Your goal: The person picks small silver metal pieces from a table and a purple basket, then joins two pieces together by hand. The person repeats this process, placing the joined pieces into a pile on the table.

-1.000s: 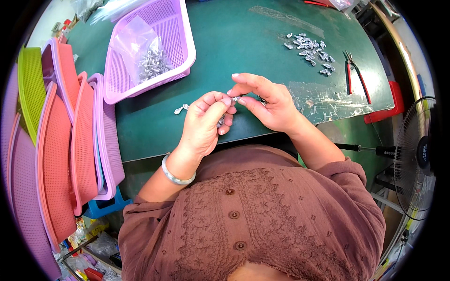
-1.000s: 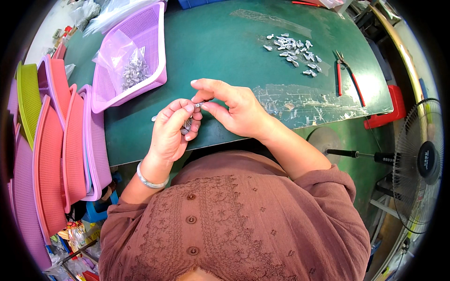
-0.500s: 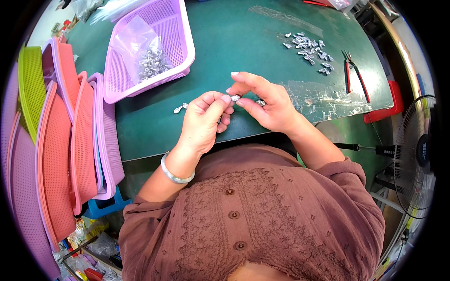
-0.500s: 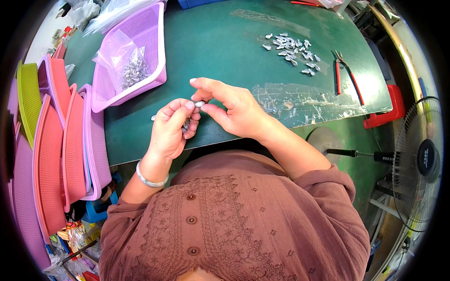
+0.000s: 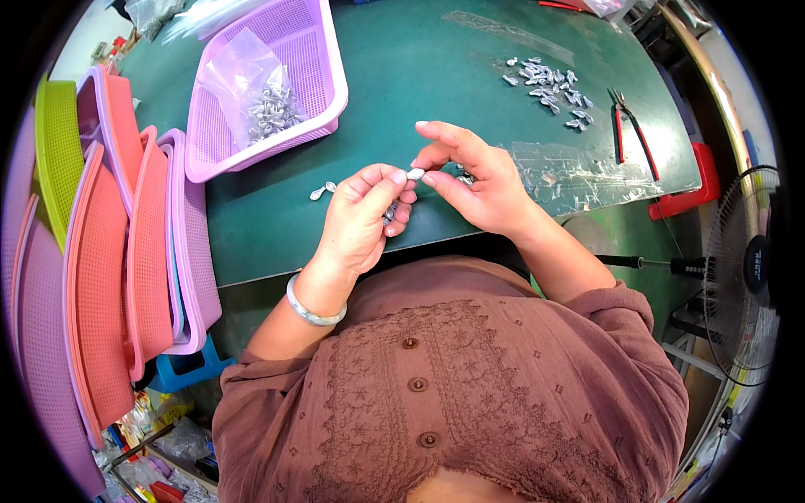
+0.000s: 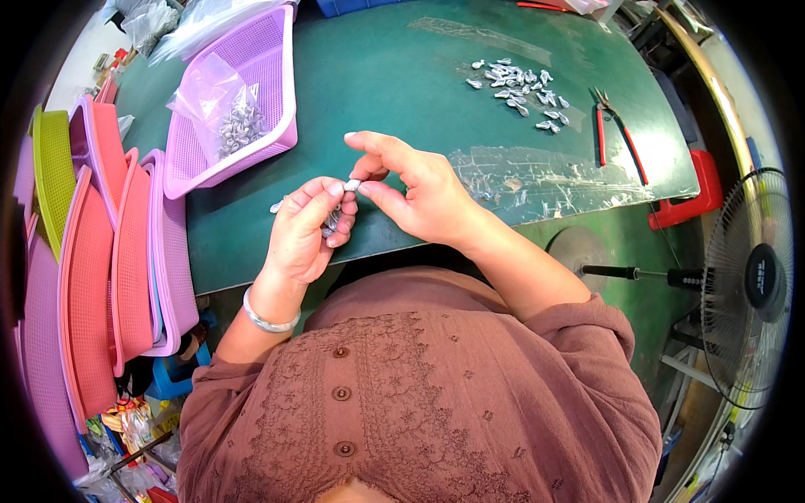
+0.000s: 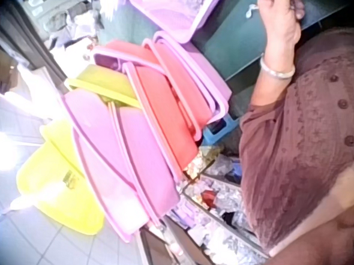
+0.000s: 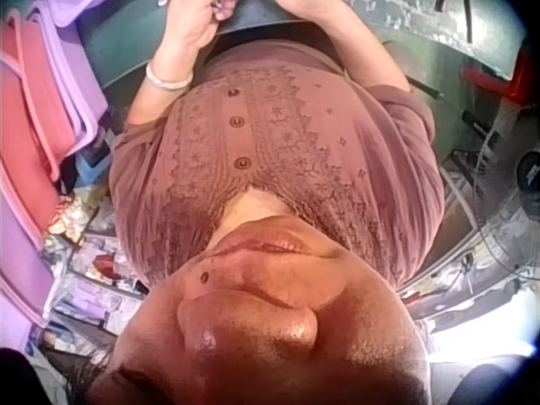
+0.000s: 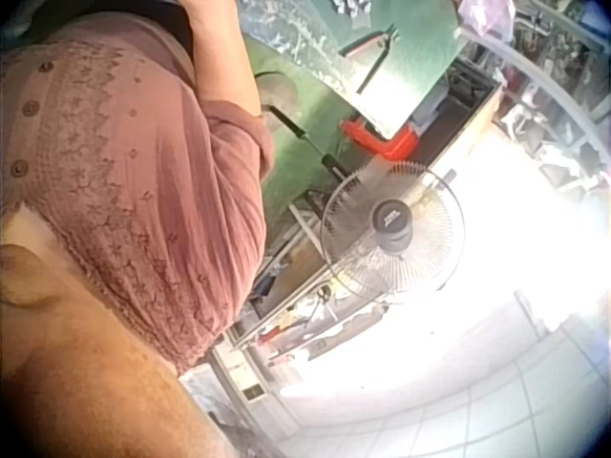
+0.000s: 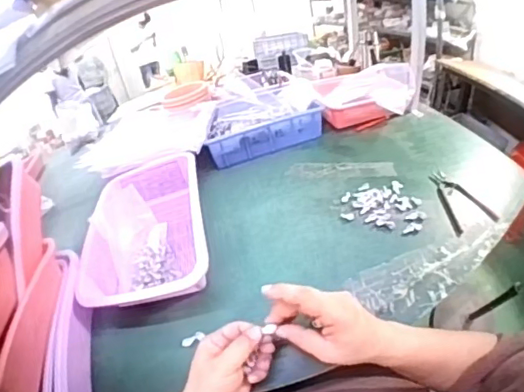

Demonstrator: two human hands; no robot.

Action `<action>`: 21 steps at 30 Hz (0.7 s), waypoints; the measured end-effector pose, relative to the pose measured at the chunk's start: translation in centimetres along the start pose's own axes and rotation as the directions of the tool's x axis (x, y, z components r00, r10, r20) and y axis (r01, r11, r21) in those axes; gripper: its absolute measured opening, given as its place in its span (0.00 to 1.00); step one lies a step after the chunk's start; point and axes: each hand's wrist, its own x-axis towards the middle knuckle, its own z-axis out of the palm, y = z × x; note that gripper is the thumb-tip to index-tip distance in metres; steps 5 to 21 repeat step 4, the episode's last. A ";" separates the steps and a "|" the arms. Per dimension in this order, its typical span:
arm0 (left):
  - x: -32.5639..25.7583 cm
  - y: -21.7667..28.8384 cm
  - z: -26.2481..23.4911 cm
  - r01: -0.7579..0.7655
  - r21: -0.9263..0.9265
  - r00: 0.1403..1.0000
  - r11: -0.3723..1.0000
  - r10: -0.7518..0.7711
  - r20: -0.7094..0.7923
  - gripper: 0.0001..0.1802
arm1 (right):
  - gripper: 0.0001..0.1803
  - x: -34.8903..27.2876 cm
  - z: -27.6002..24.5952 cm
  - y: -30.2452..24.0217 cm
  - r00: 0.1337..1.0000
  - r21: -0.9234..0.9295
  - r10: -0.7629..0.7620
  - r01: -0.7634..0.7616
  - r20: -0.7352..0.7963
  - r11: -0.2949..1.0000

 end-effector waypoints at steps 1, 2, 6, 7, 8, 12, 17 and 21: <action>0.0 0.0 0.0 -0.015 0.008 1.000 1.000 0.015 0.006 0.06 | 0.28 0.0 0.0 0.0 1.000 0.001 0.003 -0.003 -0.001 1.000; -0.1 -0.1 0.0 -0.031 0.016 0.999 0.999 0.031 0.011 0.06 | 0.28 -0.1 0.0 -0.1 1.000 0.003 0.006 -0.006 -0.001 1.000; -0.1 -0.1 0.0 -0.050 0.026 0.999 0.998 0.049 0.019 0.05 | 0.28 -0.1 0.0 -0.1 1.000 0.003 0.009 -0.009 -0.004 1.000; -0.1 -0.1 0.0 -0.050 0.026 0.999 0.998 0.049 0.019 0.05 | 0.28 -0.1 0.0 -0.1 1.000 0.003 0.009 -0.009 -0.004 1.000; -0.1 -0.1 0.0 -0.050 0.026 0.999 0.998 0.049 0.019 0.05 | 0.28 -0.1 0.0 -0.1 1.000 0.003 0.009 -0.009 -0.004 1.000; -0.1 -0.1 0.0 -0.050 0.026 0.999 0.998 0.049 0.019 0.05 | 0.28 -0.1 0.0 -0.1 1.000 0.003 0.009 -0.009 -0.004 1.000; -0.1 -0.1 0.0 -0.050 0.026 0.999 0.998 0.049 0.019 0.05 | 0.28 -0.1 0.0 -0.1 1.000 0.003 0.009 -0.009 -0.004 1.000; -0.1 -0.1 0.0 -0.050 0.026 0.999 0.998 0.049 0.019 0.05 | 0.28 -0.1 0.0 -0.1 1.000 0.003 0.009 -0.009 -0.004 1.000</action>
